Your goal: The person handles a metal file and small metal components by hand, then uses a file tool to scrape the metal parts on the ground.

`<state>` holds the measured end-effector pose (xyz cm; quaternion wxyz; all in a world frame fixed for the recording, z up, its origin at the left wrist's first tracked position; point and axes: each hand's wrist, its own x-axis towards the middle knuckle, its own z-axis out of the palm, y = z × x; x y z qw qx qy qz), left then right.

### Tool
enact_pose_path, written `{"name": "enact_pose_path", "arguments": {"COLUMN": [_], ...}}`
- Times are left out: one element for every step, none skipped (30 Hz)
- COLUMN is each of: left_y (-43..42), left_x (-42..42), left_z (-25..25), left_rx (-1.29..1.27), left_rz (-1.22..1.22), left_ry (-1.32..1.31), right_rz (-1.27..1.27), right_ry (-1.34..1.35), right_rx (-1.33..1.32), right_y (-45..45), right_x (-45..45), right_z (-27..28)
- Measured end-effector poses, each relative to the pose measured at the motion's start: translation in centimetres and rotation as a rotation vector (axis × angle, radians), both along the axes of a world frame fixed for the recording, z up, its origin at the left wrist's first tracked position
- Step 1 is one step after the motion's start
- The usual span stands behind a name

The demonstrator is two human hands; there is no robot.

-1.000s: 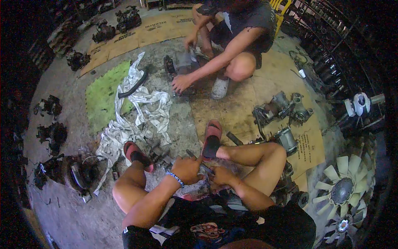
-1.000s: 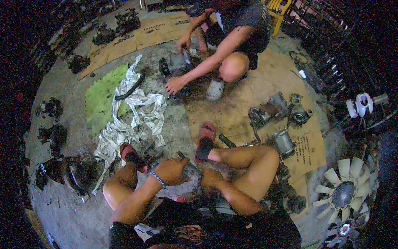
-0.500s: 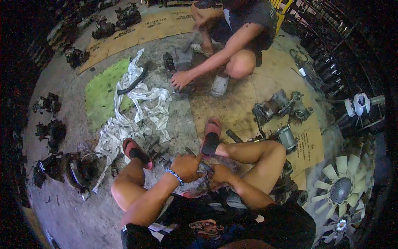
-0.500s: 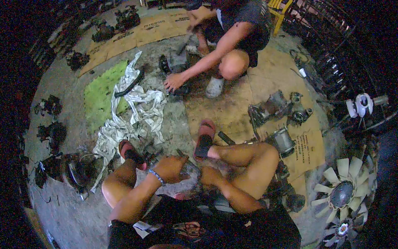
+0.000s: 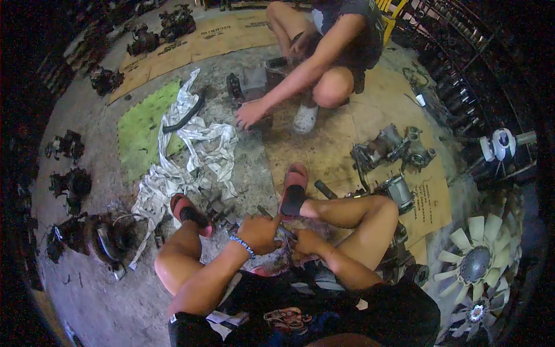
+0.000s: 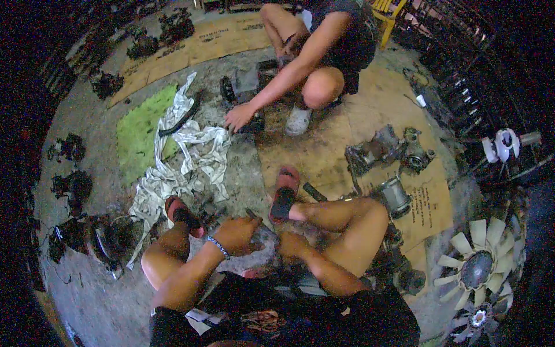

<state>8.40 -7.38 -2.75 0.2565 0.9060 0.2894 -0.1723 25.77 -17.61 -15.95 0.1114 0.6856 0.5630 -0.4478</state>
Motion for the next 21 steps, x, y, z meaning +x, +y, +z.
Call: {"name": "enact_pose_path", "arguments": {"left_y": [0.0,-0.1,-0.1,-0.1,0.0,0.0,0.0,-0.1,-0.1,-0.1,-0.1,-0.1,-0.1,-0.1,-0.1,-0.1,-0.1,-0.1,-0.1,-0.1,-0.1], "left_x": [0.0,0.0,-0.1,0.0,0.0,0.0,-0.1,-0.1,-0.2,-0.2,-0.1,-0.1,-0.1,-0.1,-0.1,-0.1,-0.1,-0.1,-0.1,-0.1,-0.1], "left_z": [0.0,0.0,-0.1,-0.1,-0.2,-0.3,-0.5,-0.6,-0.7,-0.6,-0.3,-0.1,-0.2,-0.2,-0.2,-0.3,-0.4,-0.4,-0.4,-0.4,-0.4], "left_rx": [0.002,0.003,0.004,-0.003,-0.011,-0.018,-0.003,0.011,0.024,0.009,-0.004,-0.018,-0.014,-0.009,-0.005,-0.005,-0.006,-0.006,-0.003,-0.001,0.002], "left_rz": [0.004,0.007,0.009,0.01,0.011,0.012,0.008,0.005,0.001,0.006,0.011,0.016,0.015,0.015,0.014,0.011,0.008,0.004,0.002,-0.001,-0.003], "left_ry": [-0.008,-0.015,-0.022,-0.021,-0.02,-0.019,-0.027,-0.035,-0.043,-0.037,-0.032,-0.026,-0.03,-0.033,-0.036,-0.036,-0.037,-0.037,-0.04,-0.042,-0.044], "right_rz": [0.017,0.034,0.024,0.014,0.003,0.0,-0.002,-0.004,0.001,0.006,0.011,0.001,-0.008,-0.017,-0.021,-0.025,-0.029,-0.03,-0.03,-0.031,-0.032], "right_ry": [-0.007,-0.013,-0.014,-0.016,-0.018,-0.016,-0.016,-0.015,-0.021,-0.028,-0.035,-0.027,-0.019,-0.011,-0.01,-0.01,-0.009,-0.005,0.0,0.004,0.0], "right_rx": [-0.002,-0.006,-0.006,-0.007,-0.007,-0.017,-0.025,-0.033,-0.023,-0.014,-0.003,0.002,0.007,0.013,0.017,0.021,0.024,0.022,0.02,0.018,0.005], "right_y": [0.1,0.2,0.3,0.3,0.3,0.3,0.3,0.3,0.3,0.2,0.1,0.1,0.0,0.0,-0.1,-0.1,-0.1,-0.1,-0.1,0.0,0.0], "right_x": [0.0,0.0,-0.1,-0.2,-0.3,-0.3,-0.3,-0.3,-0.3,-0.2,-0.2,-0.2,-0.2,-0.2,-0.2,-0.2,-0.2,-0.2,-0.2,-0.2,-0.2], "right_z": [0.6,0.9,1.2,1.5,1.6,1.5,1.4,1.3,1.1,0.7,0.5,0.4,0.3,0.3,0.3,0.3,0.3,0.3,0.3,0.3,0.4]}}
